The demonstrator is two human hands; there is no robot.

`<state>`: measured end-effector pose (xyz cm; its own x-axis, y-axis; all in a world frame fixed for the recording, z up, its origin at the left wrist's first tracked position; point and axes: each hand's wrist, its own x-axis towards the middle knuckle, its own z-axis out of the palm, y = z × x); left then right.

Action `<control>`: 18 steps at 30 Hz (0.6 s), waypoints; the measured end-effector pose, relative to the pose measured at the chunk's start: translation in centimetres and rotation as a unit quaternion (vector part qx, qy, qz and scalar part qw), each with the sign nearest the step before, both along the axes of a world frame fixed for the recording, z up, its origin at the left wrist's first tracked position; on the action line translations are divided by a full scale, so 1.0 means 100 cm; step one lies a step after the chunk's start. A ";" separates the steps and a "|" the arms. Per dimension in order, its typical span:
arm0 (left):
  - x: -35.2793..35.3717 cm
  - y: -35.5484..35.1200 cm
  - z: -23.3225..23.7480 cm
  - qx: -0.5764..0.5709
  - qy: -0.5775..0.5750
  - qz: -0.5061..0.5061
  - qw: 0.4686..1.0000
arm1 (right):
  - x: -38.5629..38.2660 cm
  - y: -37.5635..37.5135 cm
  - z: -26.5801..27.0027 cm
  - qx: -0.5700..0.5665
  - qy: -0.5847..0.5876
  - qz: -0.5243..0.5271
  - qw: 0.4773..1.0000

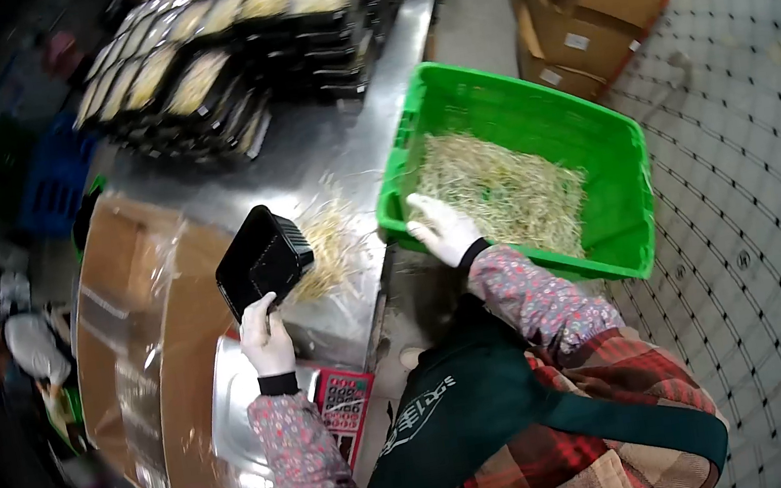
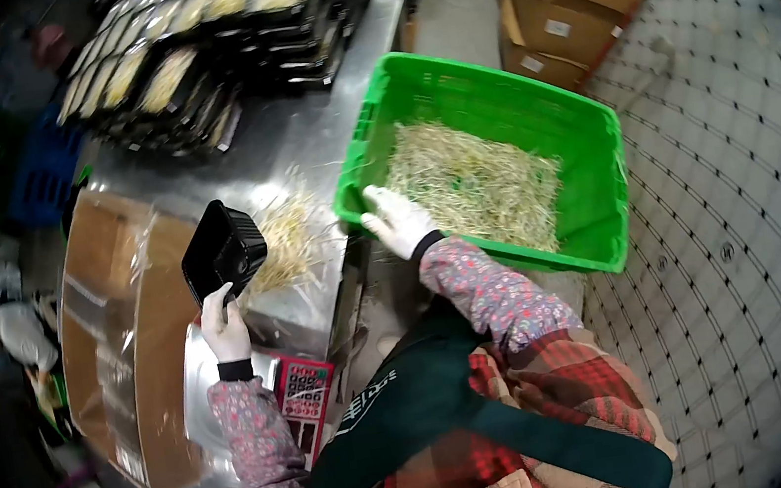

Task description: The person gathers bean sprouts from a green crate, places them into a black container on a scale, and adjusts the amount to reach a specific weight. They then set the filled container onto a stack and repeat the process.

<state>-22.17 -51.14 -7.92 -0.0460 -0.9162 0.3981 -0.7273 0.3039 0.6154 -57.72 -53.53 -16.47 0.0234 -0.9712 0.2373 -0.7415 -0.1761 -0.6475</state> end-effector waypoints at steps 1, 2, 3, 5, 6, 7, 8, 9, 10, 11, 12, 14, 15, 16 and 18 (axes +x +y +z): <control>-0.009 -0.024 -0.023 0.016 -0.031 -0.002 0.999 | -0.003 0.007 0.007 -0.001 -0.023 0.028 0.999; -0.016 -0.046 -0.043 0.031 -0.066 0.000 0.997 | -0.009 0.016 0.019 -0.004 -0.049 0.059 0.997; -0.013 -0.066 -0.068 0.055 -0.106 -0.017 0.993 | -0.022 0.024 0.026 -0.008 -0.029 0.079 0.996; 0.003 -0.097 -0.096 0.100 -0.226 -0.064 0.967 | -0.066 0.026 0.033 -0.023 0.012 0.110 0.994; -0.019 -0.098 -0.066 0.093 -0.296 -0.063 0.948 | -0.098 0.022 0.036 -0.039 0.006 0.081 0.996; -0.045 -0.100 -0.041 0.038 -0.271 -0.047 0.961 | -0.138 0.016 0.036 0.009 -0.076 0.045 0.996; -0.073 -0.104 -0.020 -0.013 -0.246 -0.029 0.969 | -0.176 0.014 0.023 0.032 -0.072 -0.049 0.996; -0.103 -0.110 -0.002 -0.021 -0.189 -0.045 0.981 | -0.217 0.010 -0.003 0.052 -0.078 -0.129 0.987; -0.137 -0.116 0.013 -0.027 -0.130 -0.057 0.990 | -0.255 0.006 -0.013 0.107 -0.022 -0.179 0.978; -0.177 -0.119 0.026 0.005 -0.098 -0.111 0.989 | -0.281 0.000 -0.032 0.190 0.056 -0.206 0.958; -0.211 -0.126 0.023 0.044 -0.087 -0.189 0.977 | -0.300 -0.008 -0.049 0.279 0.070 -0.181 0.940; -0.276 -0.141 -0.003 0.152 -0.111 -0.333 0.924 | -0.297 -0.024 -0.074 0.365 0.106 -0.123 0.917; -0.303 -0.146 -0.028 0.186 -0.149 -0.379 0.894 | -0.286 -0.029 -0.081 0.380 0.101 -0.076 0.916; -0.318 -0.150 -0.067 0.226 -0.200 -0.416 0.858 | -0.270 -0.034 -0.091 0.396 0.094 -0.033 0.913; -0.344 -0.157 -0.135 0.350 -0.331 -0.442 0.757 | -0.237 -0.040 -0.115 0.414 0.105 0.059 0.902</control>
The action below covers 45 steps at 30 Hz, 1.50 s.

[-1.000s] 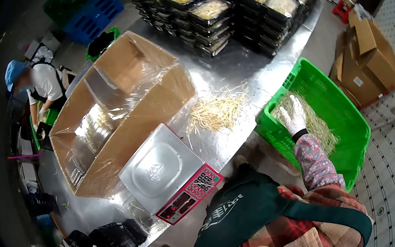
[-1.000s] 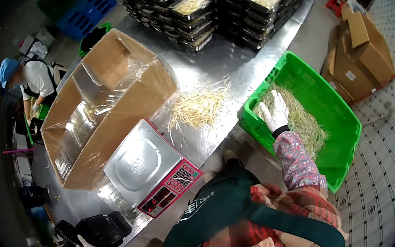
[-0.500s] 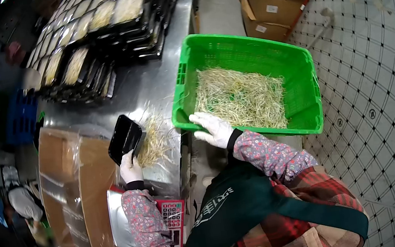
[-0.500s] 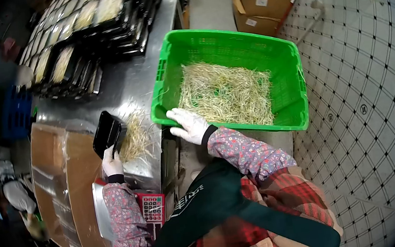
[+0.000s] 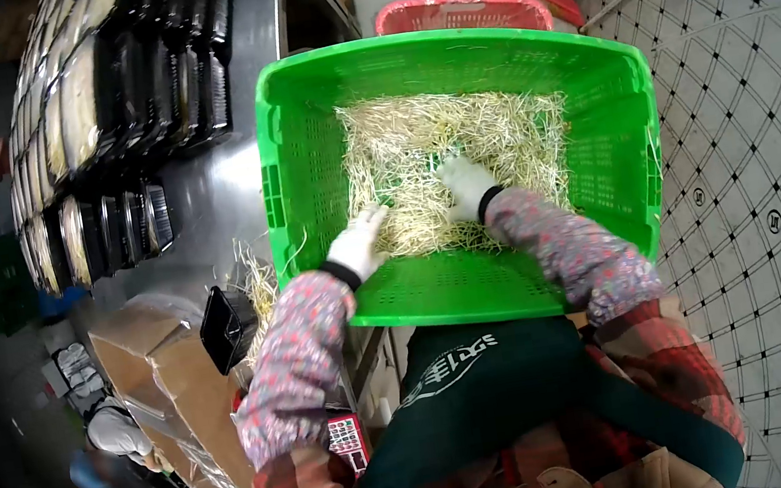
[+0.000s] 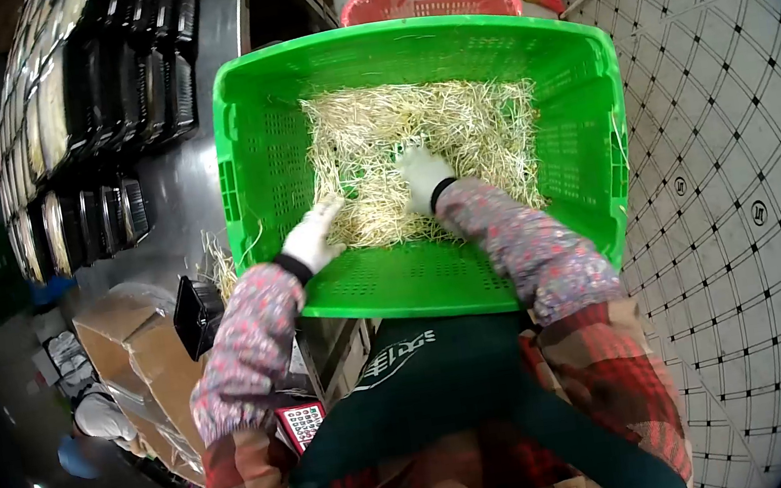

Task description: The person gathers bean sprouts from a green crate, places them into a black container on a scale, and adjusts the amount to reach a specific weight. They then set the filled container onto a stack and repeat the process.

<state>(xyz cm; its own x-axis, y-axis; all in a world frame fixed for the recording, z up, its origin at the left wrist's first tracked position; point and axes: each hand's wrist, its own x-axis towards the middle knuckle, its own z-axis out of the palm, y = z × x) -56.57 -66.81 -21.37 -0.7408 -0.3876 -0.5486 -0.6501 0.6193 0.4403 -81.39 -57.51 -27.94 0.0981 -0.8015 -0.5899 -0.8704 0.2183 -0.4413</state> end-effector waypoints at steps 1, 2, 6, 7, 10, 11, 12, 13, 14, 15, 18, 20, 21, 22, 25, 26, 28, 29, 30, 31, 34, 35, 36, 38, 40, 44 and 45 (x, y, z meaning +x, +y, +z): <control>-0.003 -0.002 -0.041 -0.001 -0.060 -0.031 0.998 | 0.015 -0.003 -0.002 0.029 0.029 0.049 0.998; -0.007 -0.003 -0.071 -0.001 -0.118 -0.063 0.991 | 0.034 0.003 -0.023 0.005 0.077 0.064 0.995; -0.028 0.005 -0.091 0.021 -0.240 -0.075 0.968 | 0.076 0.015 -0.070 -0.106 0.088 0.051 0.989; -0.027 0.005 -0.102 0.019 -0.252 -0.068 0.965 | 0.085 0.022 -0.086 -0.134 0.097 0.037 0.986; -0.040 0.006 -0.111 -0.035 -0.253 -0.080 0.963 | 0.089 0.028 -0.095 -0.089 0.018 -0.044 0.995; -0.036 0.004 -0.129 -0.007 -0.232 -0.069 0.970 | 0.079 0.024 -0.098 -0.036 -0.043 -0.045 0.997; -0.036 0.004 -0.141 0.025 -0.212 -0.056 0.975 | 0.068 0.023 -0.097 0.020 -0.106 -0.043 0.993; -0.030 0.003 -0.151 0.002 -0.157 -0.053 0.986 | 0.056 0.025 -0.096 -0.040 -0.132 -0.070 0.988; -0.027 -0.004 -0.156 -0.021 -0.112 -0.056 0.992 | 0.041 0.022 -0.086 -0.100 -0.157 -0.097 0.978; -0.041 -0.016 -0.139 -0.031 -0.079 -0.040 0.996 | 0.025 0.014 -0.072 -0.055 -0.166 -0.167 0.970; -0.088 -0.060 -0.088 -0.108 -0.008 -0.089 0.990 | -0.029 -0.031 -0.041 -0.077 -0.096 -0.029 0.992; -0.119 -0.088 -0.074 -0.146 0.005 -0.097 0.984 | -0.049 -0.065 -0.036 -0.071 -0.024 -0.029 0.997; -0.128 -0.105 -0.087 -0.135 -0.025 -0.109 0.985 | -0.053 -0.081 -0.056 -0.110 -0.024 -0.069 0.991; -0.132 -0.114 -0.099 -0.127 -0.048 -0.092 0.986 | -0.051 -0.092 -0.076 -0.147 -0.027 -0.106 0.983; -0.111 -0.081 -0.123 -0.099 -0.168 -0.058 0.979 | -0.007 -0.088 -0.079 -0.009 0.070 -0.049 0.996; -0.100 -0.064 -0.123 -0.061 -0.246 -0.059 0.966 | 0.005 -0.063 -0.059 -0.049 0.023 0.003 0.999; -0.068 -0.036 -0.096 -0.076 -0.182 -0.089 0.976 | 0.022 -0.027 -0.052 -0.002 0.021 0.083 0.996; -0.071 -0.042 -0.080 -0.011 -0.205 -0.087 0.975 | 0.013 -0.021 -0.046 -0.013 -0.049 0.052 0.997; -0.068 -0.050 -0.072 0.057 -0.228 -0.084 0.968 | 0.008 -0.017 -0.038 -0.023 -0.119 0.021 0.992; -0.046 -0.061 -0.118 0.137 -0.133 0.063 0.980 | -0.007 -0.026 -0.038 -0.051 -0.157 -0.008 0.986; -0.106 -0.106 -0.095 0.042 -0.043 0.147 0.987 | -0.038 -0.073 -0.076 -0.197 -0.117 -0.099 0.968; -0.115 -0.120 -0.117 -0.042 0.061 0.126 0.989 | -0.049 -0.105 -0.055 -0.083 -0.083 -0.096 0.988; -0.115 -0.129 -0.146 -0.123 0.161 0.102 0.974 | -0.050 -0.117 -0.076 -0.133 -0.019 -0.078 0.988; -0.114 -0.134 -0.177 -0.168 0.044 0.072 0.982 | -0.049 -0.129 -0.089 -0.105 -0.008 -0.074 0.992; -0.093 -0.107 -0.181 -0.120 -0.058 0.076 0.988 | -0.028 -0.115 -0.086 -0.082 0.082 -0.051 0.992; -0.025 -0.017 -0.144 -0.081 -0.029 0.048 0.995 | 0.004 -0.033 -0.052 0.015 -0.047 0.021 0.999; -0.011 -0.002 -0.139 -0.059 -0.009 0.008 0.998 | 0.014 -0.004 -0.053 -0.046 -0.013 0.022 0.999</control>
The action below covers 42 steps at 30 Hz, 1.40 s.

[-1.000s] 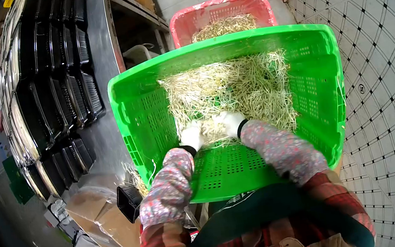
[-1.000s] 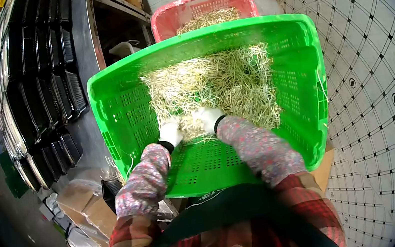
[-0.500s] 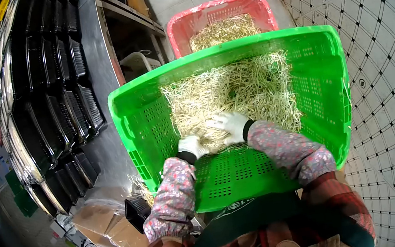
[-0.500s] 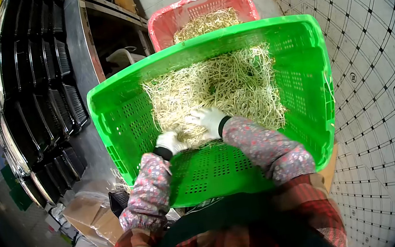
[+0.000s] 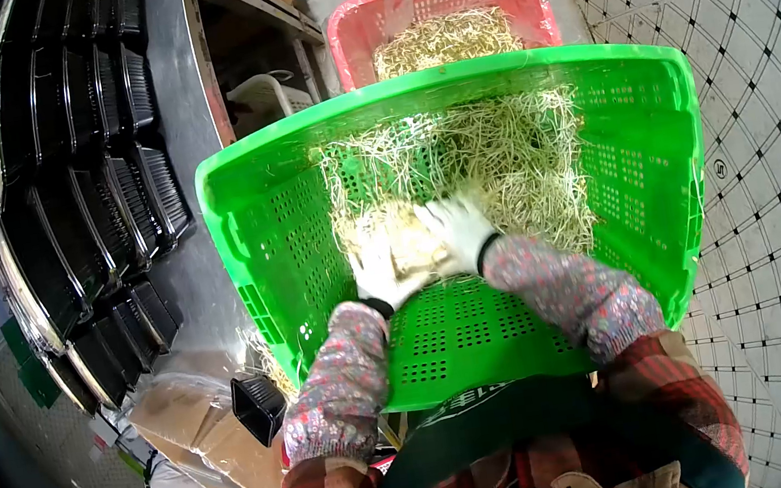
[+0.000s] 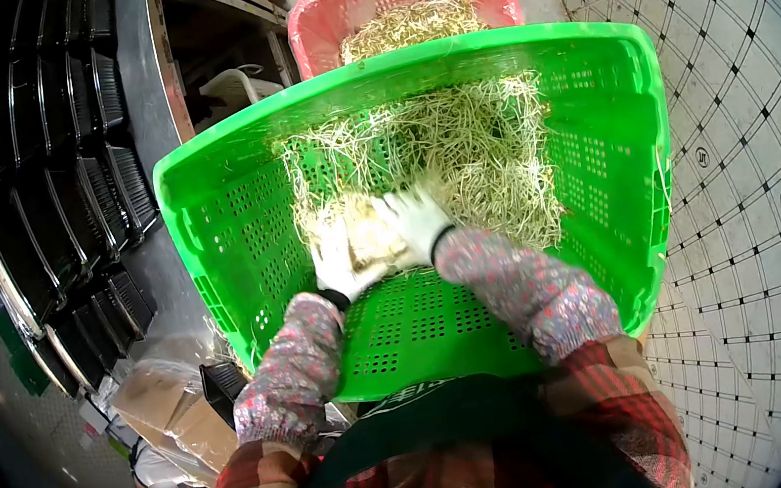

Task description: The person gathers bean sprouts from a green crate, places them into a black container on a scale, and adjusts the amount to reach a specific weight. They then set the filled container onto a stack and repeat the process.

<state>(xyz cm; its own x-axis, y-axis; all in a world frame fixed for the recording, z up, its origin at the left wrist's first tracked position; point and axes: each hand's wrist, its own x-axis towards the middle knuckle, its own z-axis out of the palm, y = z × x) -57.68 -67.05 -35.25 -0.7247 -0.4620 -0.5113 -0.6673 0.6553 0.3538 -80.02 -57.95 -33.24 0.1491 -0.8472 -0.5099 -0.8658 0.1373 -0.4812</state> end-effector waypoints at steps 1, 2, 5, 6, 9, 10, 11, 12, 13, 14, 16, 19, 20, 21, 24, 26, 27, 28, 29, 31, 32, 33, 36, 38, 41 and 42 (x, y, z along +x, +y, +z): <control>-0.006 0.008 0.014 0.015 -0.093 -0.035 0.995 | 0.010 0.021 -0.004 -0.061 0.032 -0.003 0.998; -0.013 0.008 0.021 0.016 -0.118 -0.044 0.992 | 0.019 0.030 -0.005 -0.087 0.059 -0.005 0.994; -0.034 0.009 0.014 -0.031 -0.188 -0.048 0.980 | 0.026 0.037 -0.024 -0.161 0.130 -0.036 0.978; -0.036 0.012 0.010 -0.052 -0.215 -0.046 0.974 | 0.027 0.030 -0.036 -0.179 0.139 -0.059 0.972; -0.032 0.010 -0.013 -0.019 -0.150 0.043 0.988 | 0.017 0.010 -0.037 -0.140 0.078 -0.094 0.983; -0.030 0.005 -0.014 -0.014 -0.076 0.098 0.992 | 0.011 0.002 -0.036 -0.081 0.034 -0.104 0.991; -0.034 -0.003 -0.013 0.042 -0.082 0.145 0.985 | 0.006 -0.004 -0.037 -0.022 -0.008 -0.114 0.993; -0.039 -0.011 -0.012 0.098 -0.088 0.190 0.973 | 0.005 -0.003 -0.047 -0.081 0.003 -0.117 0.990; -0.042 -0.014 -0.009 0.154 -0.093 0.235 0.955 | 0.002 -0.002 -0.050 -0.076 -0.005 -0.122 0.990; -0.061 -0.015 0.026 0.090 -0.076 0.221 0.968 | -0.003 -0.003 -0.047 -0.067 0.008 -0.114 0.991; -0.070 -0.022 0.048 0.121 -0.116 0.179 0.970 | -0.023 -0.008 -0.028 -0.051 0.025 -0.082 0.995; -0.065 -0.021 0.065 0.117 -0.033 0.100 0.987 | -0.060 -0.009 -0.014 -0.110 0.026 -0.058 0.992; -0.072 -0.023 0.085 0.090 -0.048 0.068 0.992 | -0.071 -0.008 -0.014 -0.148 0.011 -0.080 0.986; -0.076 -0.022 0.097 0.062 -0.062 0.037 0.995 | -0.082 -0.008 -0.012 -0.186 -0.004 -0.102 0.977; -0.049 -0.022 0.100 0.015 -0.033 -0.048 0.998 | -0.127 -0.019 -0.004 0.057 0.038 -0.135 0.989; -0.041 -0.017 0.096 0.012 -0.066 -0.111 0.992 | -0.124 -0.022 0.023 -0.152 -0.040 -0.262 0.952; -0.039 -0.013 0.092 -0.001 -0.054 -0.140 0.989 | -0.117 -0.035 0.036 -0.087 -0.048 -0.253 0.962; -0.040 -0.008 0.085 -0.016 -0.039 -0.169 0.985 | -0.099 -0.043 0.040 -0.044 -0.015 -0.221 0.974; -0.042 -0.003 0.080 -0.030 -0.024 -0.197 0.980 | -0.082 -0.052 0.044 -0.002 0.017 -0.184 0.983; -0.052 0.002 0.079 -0.042 -0.055 -0.206 0.976 | -0.044 -0.055 0.009 0.014 -0.010 -0.153 0.988; -0.056 0.000 0.077 -0.015 -0.069 -0.197 0.978 | -0.032 -0.046 -0.008 -0.026 0.074 -0.102 0.992; -0.059 -0.004 0.073 0.013 -0.084 -0.188 0.979 | -0.023 -0.042 -0.011 -0.063 0.155 -0.051 0.985; -0.062 -0.027 0.042 0.012 0.158 -0.097 0.983 | -0.034 -0.027 0.000 -0.011 0.123 -0.048 0.991; -0.087 -0.040 0.039 0.017 0.063 -0.072 0.995 | -0.040 -0.022 -0.002 0.013 0.148 -0.042 0.988; -0.100 -0.041 0.006 0.045 -0.051 -0.038 0.997 | -0.039 -0.013 -0.012 0.017 0.191 -0.017 0.981; -0.098 -0.036 -0.008 0.056 -0.052 -0.009 0.997 | -0.030 -0.005 -0.048 -0.131 0.214 -0.092 0.964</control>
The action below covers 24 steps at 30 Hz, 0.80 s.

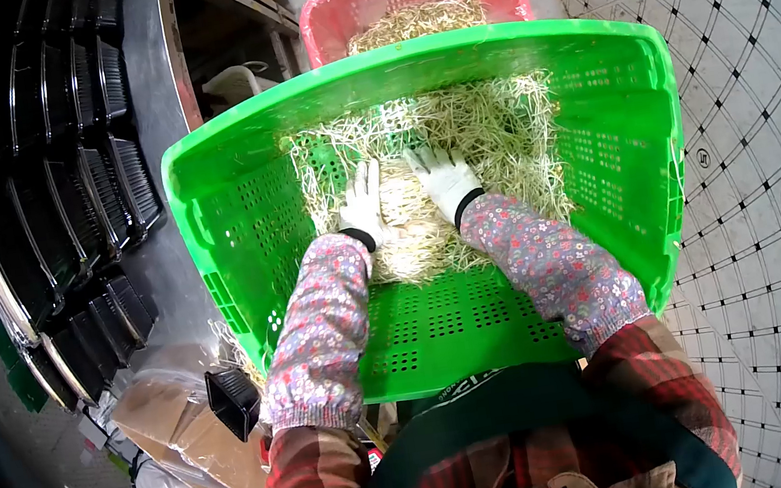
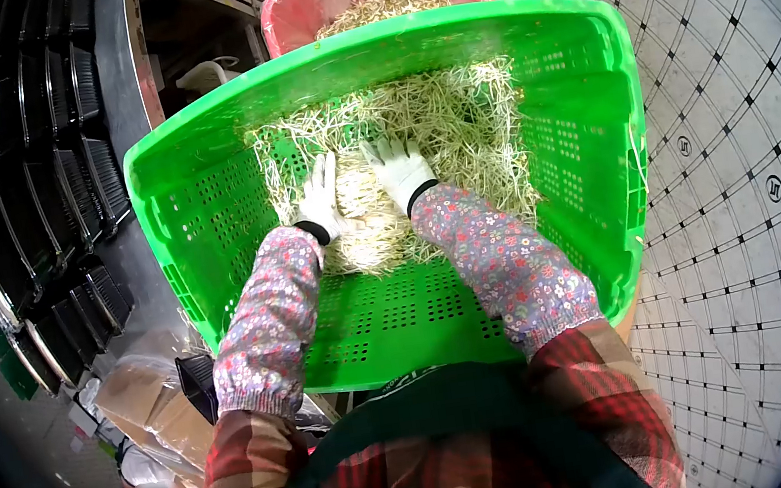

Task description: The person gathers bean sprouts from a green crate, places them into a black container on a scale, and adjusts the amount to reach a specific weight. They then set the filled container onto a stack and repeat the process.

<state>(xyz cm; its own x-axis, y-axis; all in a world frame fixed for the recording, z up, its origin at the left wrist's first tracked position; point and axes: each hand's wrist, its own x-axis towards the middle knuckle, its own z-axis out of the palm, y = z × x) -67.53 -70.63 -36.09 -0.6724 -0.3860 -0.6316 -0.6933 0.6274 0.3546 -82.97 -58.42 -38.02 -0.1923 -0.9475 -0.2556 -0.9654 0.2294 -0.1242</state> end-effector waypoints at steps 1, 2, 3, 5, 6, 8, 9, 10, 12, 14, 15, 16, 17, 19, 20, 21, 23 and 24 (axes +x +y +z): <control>-0.003 0.008 -0.002 -0.039 0.011 0.022 0.999 | 0.003 0.003 -0.006 0.033 -0.027 -0.010 0.999; -0.005 0.012 -0.010 -0.022 -0.021 0.058 0.998 | 0.005 0.003 -0.006 0.065 -0.053 -0.021 0.996; -0.005 0.014 -0.017 -0.006 -0.052 0.093 0.994 | 0.007 0.004 -0.007 0.095 -0.079 -0.033 0.992; -0.003 0.017 -0.021 0.055 -0.101 0.099 0.988 | 0.002 0.013 -0.002 0.054 -0.073 -0.009 0.996; 0.003 0.019 -0.018 0.042 -0.061 0.085 0.994 | -0.004 0.014 0.001 0.070 -0.088 0.007 0.994; 0.015 0.018 -0.010 0.049 -0.046 0.044 0.997 | -0.024 0.025 -0.005 0.047 -0.164 0.005 0.985; 0.023 0.016 -0.002 0.051 -0.038 0.026 0.998 | -0.046 0.021 0.015 0.114 -0.209 -0.088 0.967; 0.030 0.011 0.011 0.053 -0.045 0.028 0.997 | -0.071 0.033 0.004 0.085 -0.237 -0.111 0.962; 0.054 0.010 0.015 0.002 -0.031 0.000 1.000 | -0.104 0.024 0.039 0.105 -0.233 -0.164 0.953; 0.057 0.020 0.016 -0.019 0.030 -0.015 0.999 | -0.096 0.005 0.044 0.056 -0.274 -0.156 0.947; 0.045 0.026 0.019 -0.022 0.070 -0.007 0.997 | -0.086 -0.006 0.046 0.015 -0.283 -0.128 0.951; 0.037 0.028 0.024 -0.028 0.074 -0.047 0.996 | -0.067 -0.014 0.047 -0.015 -0.299 -0.124 0.946; 0.026 0.032 0.027 -0.024 -0.005 -0.067 0.997 | -0.046 -0.018 0.045 -0.045 -0.315 -0.121 0.940; 0.024 0.039 0.035 -0.077 -0.052 -0.064 0.994 | -0.012 -0.022 0.018 0.109 -0.214 0.030 0.970; 0.035 0.036 0.030 -0.046 -0.071 -0.032 0.996 | -0.003 -0.012 0.011 0.126 -0.248 0.024 0.960; 0.046 0.033 0.036 -0.052 -0.082 -0.023 0.995 | -0.004 -0.017 0.020 0.165 -0.237 0.028 0.957; 0.081 0.015 0.034 0.012 0.031 0.058 0.998 | -0.013 -0.032 0.040 0.242 -0.212 0.044 0.946; 0.086 0.007 0.058 0.088 0.070 0.144 0.983 | -0.022 -0.036 0.050 0.198 -0.208 0.055 0.956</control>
<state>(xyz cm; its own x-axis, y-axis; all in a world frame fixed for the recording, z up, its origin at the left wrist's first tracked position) -58.93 -69.92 -30.29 -0.6362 -0.4664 -0.6146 -0.7699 0.3319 0.5450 -85.13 -61.98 -33.05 0.0994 -0.7695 -0.6308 -0.8718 0.2383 -0.4280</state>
